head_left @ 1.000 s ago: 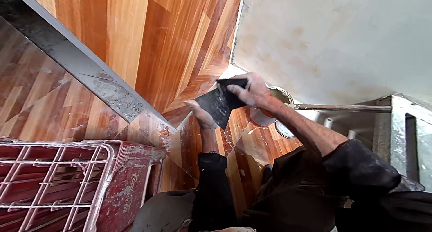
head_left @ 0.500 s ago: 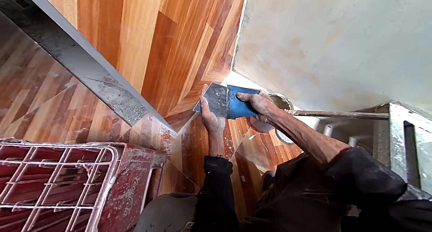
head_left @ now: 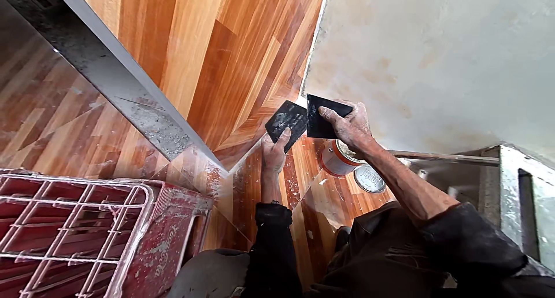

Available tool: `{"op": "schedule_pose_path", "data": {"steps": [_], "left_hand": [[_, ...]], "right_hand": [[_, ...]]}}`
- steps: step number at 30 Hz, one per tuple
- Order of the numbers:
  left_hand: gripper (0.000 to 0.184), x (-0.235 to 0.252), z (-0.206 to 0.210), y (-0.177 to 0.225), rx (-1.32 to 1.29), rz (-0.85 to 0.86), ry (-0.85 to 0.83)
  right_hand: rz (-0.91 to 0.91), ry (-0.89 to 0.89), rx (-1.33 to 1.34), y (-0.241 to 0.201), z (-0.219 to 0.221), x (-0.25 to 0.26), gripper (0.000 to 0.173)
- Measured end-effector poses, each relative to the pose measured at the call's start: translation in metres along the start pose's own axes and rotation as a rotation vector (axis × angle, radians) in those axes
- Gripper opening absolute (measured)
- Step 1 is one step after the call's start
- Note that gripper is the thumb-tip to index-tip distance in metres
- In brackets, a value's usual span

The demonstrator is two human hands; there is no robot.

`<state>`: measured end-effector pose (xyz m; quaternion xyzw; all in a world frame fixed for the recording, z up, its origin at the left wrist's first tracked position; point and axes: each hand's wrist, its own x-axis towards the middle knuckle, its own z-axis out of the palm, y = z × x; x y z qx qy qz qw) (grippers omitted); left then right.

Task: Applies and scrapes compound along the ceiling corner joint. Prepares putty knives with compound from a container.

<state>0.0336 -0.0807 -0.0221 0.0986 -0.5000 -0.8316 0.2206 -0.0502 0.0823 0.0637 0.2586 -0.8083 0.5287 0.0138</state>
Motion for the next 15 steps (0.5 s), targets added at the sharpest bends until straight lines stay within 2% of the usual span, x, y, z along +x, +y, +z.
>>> {"op": "schedule_pose_path", "data": {"steps": [3,5,9,12,15], "left_hand": [[0.041,0.001,0.012,-0.007,0.015,0.069,0.055],[0.043,0.002,0.017,-0.014,0.036,0.121,0.076],[0.044,0.0,0.027,-0.022,0.218,0.225,0.148],[0.039,-0.006,0.032,-0.024,0.347,0.249,0.185],[0.037,-0.008,0.034,-0.023,0.382,0.248,0.202]], "right_hand": [[0.235,0.035,0.105,0.001,0.006,0.001,0.025],[0.287,0.046,0.15,0.006,0.011,0.001,0.024],[0.236,0.047,0.15,0.004,0.017,-0.001,0.018],[0.151,0.039,0.044,0.003,0.018,-0.002,0.016],[0.129,0.009,0.065,0.003,0.015,-0.001,0.015]]}}
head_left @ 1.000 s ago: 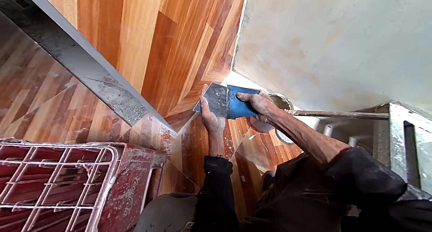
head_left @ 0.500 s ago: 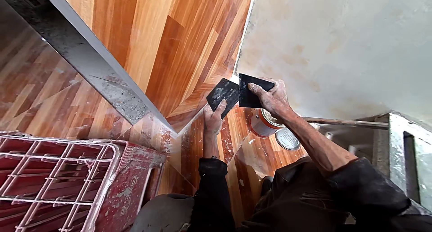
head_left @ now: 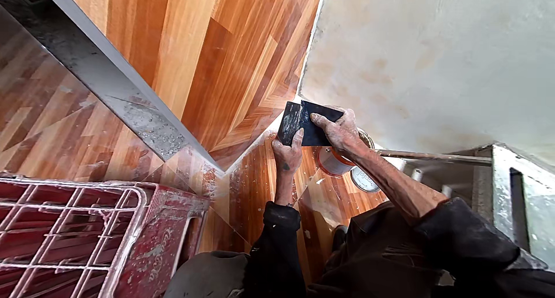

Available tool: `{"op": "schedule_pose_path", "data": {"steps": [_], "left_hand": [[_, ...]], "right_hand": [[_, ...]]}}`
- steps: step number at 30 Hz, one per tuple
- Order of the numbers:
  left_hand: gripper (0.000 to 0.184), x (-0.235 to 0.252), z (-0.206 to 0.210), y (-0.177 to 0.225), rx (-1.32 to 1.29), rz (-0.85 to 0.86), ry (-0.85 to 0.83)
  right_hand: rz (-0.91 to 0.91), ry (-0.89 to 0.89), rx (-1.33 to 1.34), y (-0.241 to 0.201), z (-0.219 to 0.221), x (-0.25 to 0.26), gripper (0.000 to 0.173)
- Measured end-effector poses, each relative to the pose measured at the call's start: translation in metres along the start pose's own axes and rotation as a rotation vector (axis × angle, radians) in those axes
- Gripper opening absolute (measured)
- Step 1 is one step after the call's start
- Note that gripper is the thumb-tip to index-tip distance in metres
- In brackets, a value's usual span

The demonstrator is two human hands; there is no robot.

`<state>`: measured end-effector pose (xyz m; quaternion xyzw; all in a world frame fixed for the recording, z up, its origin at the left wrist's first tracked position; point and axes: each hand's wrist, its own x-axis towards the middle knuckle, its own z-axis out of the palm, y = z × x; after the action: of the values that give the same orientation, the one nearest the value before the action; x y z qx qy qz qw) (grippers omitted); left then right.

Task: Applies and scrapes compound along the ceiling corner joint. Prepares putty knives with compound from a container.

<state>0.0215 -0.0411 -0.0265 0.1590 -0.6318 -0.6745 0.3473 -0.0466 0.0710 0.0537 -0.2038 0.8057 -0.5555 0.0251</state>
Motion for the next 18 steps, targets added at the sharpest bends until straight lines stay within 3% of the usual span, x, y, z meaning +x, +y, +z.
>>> {"op": "schedule_pose_path", "data": {"steps": [8,18], "left_hand": [[0.031,-0.003,-0.001,-0.002,0.061,-0.009,-0.065],[0.034,0.001,-0.012,0.014,0.179,-0.075,-0.291]], "right_hand": [[-0.087,-0.068,-0.049,0.0,-0.004,0.001,0.014],[-0.171,-0.194,-0.055,-0.005,-0.016,0.004,0.01]]}}
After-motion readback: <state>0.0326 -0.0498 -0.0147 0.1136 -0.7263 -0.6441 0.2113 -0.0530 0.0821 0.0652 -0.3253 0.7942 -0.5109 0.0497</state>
